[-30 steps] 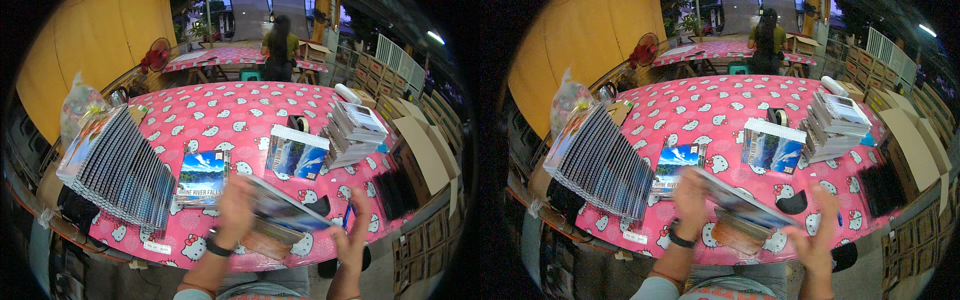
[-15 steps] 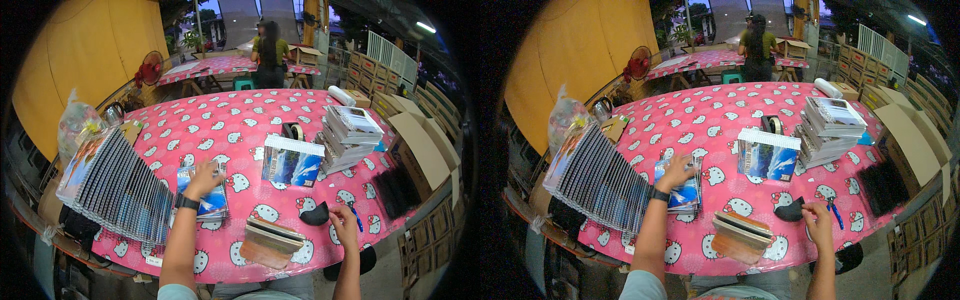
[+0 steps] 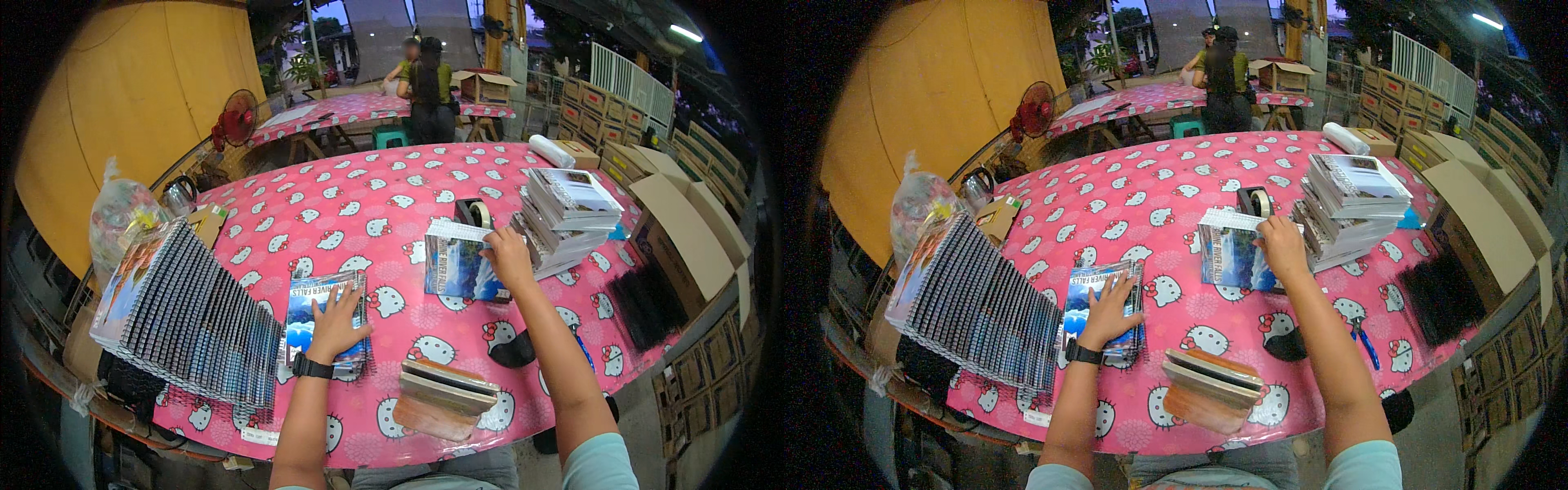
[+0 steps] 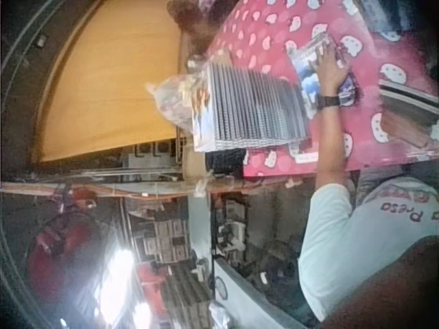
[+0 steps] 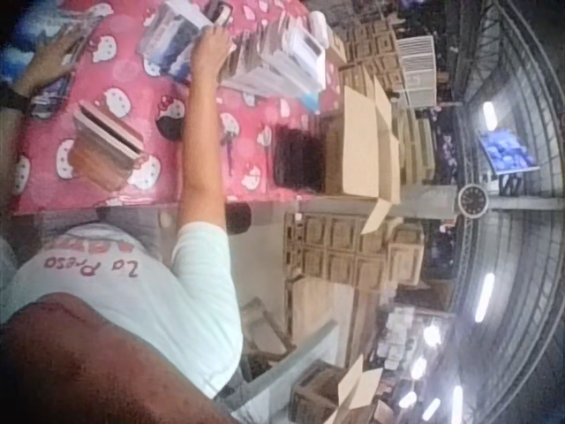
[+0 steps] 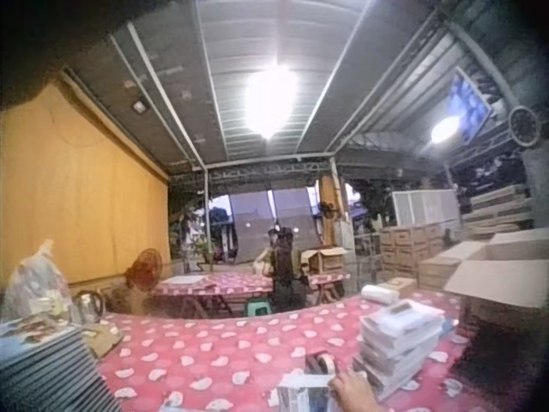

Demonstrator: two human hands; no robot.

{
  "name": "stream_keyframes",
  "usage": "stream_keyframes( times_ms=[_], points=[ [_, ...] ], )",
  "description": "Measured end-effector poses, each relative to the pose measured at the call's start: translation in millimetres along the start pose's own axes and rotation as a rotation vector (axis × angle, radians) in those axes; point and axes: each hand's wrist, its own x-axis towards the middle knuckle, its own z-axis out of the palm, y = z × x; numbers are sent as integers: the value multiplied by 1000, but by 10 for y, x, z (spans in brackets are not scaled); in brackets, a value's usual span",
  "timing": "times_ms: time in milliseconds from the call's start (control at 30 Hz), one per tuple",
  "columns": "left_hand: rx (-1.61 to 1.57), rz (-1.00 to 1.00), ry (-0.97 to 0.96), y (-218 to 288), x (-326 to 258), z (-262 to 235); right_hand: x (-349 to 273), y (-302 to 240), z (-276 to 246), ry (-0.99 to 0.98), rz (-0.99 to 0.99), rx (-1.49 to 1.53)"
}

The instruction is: The person binds several notebooks by hand using a plastic spiral spine, threading it through the pre-punched holes of each notebook one at a time and then placing each finished notebook onto a stack.

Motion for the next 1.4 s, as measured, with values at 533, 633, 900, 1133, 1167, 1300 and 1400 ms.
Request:
stream_keyframes(
  times_ms=[533,633,900,1133,1167,1300,1400],
  points=[
    [-1497,354,422,1007,-495,-588,-614,-1075,-1568,467,208,520],
    [-1529,449,322,942,-587,-542,-1300,-1009,-1545,26,497,838],
    [-1425,406,-21,1005,-579,-346,-1898,-1043,-1392,-330,513,723],
    [-1688,216,190,826,-782,-162,-1759,-1229,-1390,7,589,1239],
    [-1651,163,377,868,-751,-83,-1709,-1294,-1336,26,630,1374],
    [-1598,-88,381,1002,-708,65,-1639,-1446,-1128,-58,752,1560],
    [-1627,-148,479,1013,-710,100,-1565,-1324,-1166,-70,663,1407]
  ],
)
